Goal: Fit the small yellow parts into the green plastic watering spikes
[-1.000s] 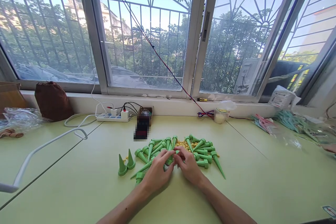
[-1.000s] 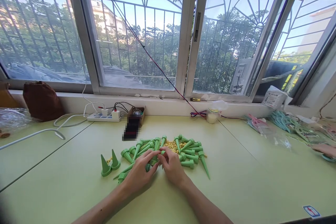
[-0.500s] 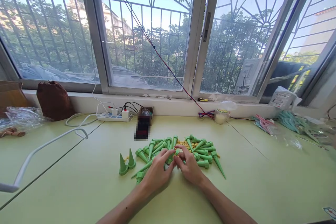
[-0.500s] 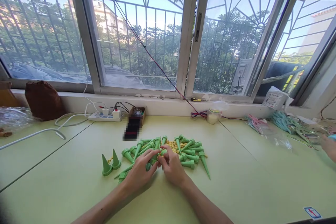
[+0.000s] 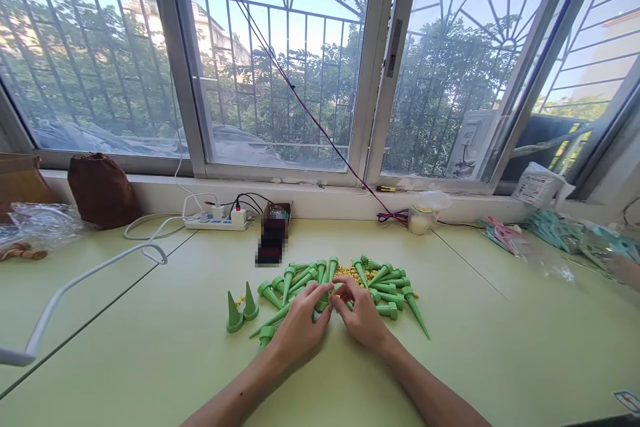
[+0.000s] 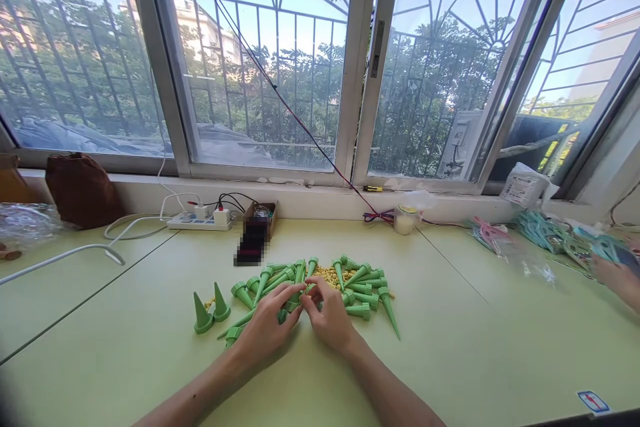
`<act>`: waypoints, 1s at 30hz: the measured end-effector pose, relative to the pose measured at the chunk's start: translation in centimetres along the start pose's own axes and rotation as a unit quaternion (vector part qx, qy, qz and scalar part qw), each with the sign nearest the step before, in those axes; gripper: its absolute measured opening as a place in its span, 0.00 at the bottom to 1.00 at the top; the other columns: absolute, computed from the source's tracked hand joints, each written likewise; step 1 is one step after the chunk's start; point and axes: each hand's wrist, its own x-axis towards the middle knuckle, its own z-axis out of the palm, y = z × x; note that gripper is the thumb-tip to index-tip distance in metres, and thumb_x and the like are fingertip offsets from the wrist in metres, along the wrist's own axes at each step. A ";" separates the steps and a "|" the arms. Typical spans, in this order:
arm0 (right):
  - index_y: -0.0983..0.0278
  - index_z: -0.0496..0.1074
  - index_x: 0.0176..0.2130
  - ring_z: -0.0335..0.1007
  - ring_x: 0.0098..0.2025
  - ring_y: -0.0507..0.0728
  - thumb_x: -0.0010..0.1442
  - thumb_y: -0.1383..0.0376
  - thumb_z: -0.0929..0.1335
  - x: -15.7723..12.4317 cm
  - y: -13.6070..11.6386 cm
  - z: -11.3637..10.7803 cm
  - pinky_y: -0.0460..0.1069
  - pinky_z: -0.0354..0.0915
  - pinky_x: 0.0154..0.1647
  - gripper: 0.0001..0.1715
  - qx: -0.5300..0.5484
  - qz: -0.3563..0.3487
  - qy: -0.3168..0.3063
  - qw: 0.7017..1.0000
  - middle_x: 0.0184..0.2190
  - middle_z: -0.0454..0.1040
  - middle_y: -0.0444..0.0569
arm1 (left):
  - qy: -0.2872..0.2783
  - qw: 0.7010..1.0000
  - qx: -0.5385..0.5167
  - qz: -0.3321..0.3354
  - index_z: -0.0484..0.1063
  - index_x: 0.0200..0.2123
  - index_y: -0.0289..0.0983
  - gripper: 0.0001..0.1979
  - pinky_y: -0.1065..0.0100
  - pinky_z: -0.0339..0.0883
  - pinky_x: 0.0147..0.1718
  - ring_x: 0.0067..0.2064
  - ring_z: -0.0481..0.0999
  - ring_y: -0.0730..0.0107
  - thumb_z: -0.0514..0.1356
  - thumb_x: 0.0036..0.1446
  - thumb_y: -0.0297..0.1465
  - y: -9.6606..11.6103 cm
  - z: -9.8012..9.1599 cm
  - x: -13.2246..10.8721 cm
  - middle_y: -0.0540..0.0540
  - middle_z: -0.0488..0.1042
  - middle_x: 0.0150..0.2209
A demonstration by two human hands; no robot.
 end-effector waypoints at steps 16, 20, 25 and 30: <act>0.64 0.72 0.46 0.74 0.33 0.57 0.66 0.61 0.67 0.1 -0.3 0.0 0.49 0.68 0.38 0.11 -0.005 -0.001 0.007 1.000 0.32 0.78 0.48 | -0.007 1.000 0.015 0.001 0.70 0.54 0.42 0.15 0.60 0.71 0.46 0.44 0.76 0.62 0.55 0.64 0.27 0.0 0.1 0.0 0.43 0.74 0.44; 0.64 0.71 0.46 0.73 0.33 0.57 0.65 0.64 0.66 0.0 -0.3 -0.1 0.49 0.68 0.37 0.10 -0.008 -0.005 0.004 1.000 0.31 0.77 0.47 | -0.012 1.000 0.021 -0.005 0.70 0.54 0.41 0.15 0.60 0.72 0.44 0.43 0.76 0.61 0.55 0.65 0.28 0.0 0.1 0.1 0.43 0.73 0.43; 0.63 0.71 0.47 0.73 0.28 0.56 0.70 0.59 0.63 0.0 0.3 0.1 0.49 0.67 0.32 0.13 0.029 0.029 -0.013 0.999 0.26 0.76 0.45 | -0.020 1.000 0.019 -0.008 0.71 0.52 0.41 0.13 0.60 0.71 0.44 0.43 0.75 0.62 0.56 0.65 0.29 0.2 0.2 0.1 0.44 0.73 0.43; 0.63 0.72 0.45 0.75 0.33 0.58 0.68 0.61 0.65 0.1 0.0 -0.1 0.50 0.69 0.36 0.10 -0.001 0.005 0.012 1.000 0.31 0.78 0.48 | -0.009 1.000 0.014 -0.008 0.70 0.53 0.42 0.14 0.61 0.71 0.46 0.44 0.76 0.62 0.56 0.65 0.28 0.2 0.2 0.1 0.44 0.74 0.44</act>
